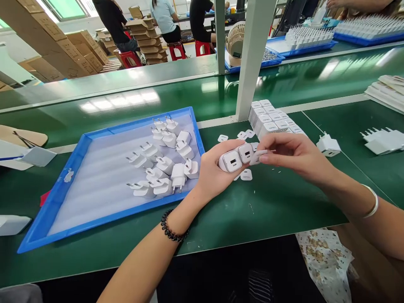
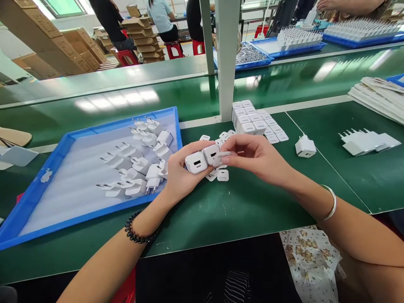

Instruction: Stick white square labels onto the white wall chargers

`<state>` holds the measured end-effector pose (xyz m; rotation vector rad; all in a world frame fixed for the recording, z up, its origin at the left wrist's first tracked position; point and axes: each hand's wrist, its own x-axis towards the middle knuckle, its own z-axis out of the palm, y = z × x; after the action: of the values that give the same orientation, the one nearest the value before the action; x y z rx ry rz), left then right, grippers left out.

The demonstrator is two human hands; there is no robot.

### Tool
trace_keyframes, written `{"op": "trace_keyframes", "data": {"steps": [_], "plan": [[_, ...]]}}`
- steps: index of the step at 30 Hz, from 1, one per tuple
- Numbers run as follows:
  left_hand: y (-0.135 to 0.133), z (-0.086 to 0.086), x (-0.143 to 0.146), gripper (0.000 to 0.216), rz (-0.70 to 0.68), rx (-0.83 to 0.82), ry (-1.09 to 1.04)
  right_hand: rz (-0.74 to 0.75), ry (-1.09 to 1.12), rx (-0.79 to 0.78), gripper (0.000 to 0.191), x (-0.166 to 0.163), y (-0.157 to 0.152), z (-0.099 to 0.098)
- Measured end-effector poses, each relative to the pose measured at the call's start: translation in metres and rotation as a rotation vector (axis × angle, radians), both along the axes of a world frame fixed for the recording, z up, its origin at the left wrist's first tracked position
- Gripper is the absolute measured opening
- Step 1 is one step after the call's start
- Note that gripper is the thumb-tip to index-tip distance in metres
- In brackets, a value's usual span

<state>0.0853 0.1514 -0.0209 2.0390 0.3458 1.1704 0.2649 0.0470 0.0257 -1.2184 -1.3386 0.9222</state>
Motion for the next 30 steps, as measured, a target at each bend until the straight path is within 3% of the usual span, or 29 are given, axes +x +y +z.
{"op": "trace_keyframes", "data": {"steps": [4, 18, 30], "plan": [[-0.001, 0.0004, -0.0001, 0.034, -0.014, 0.009, 0.007, -0.001, -0.035, -0.013, 0.026, 0.003, 0.0017, 0.0001], [-0.0007, -0.0012, 0.002, 0.031, -0.136, -0.013, 0.027, 0.021, -0.18, -0.022, 0.015, -0.0022, -0.0029, -0.0086], [0.0028, -0.0048, 0.0031, 0.037, -0.178, 0.044, 0.016, 0.02, -0.255, -0.07, 0.02, -0.0011, -0.0049, -0.0075]]}}
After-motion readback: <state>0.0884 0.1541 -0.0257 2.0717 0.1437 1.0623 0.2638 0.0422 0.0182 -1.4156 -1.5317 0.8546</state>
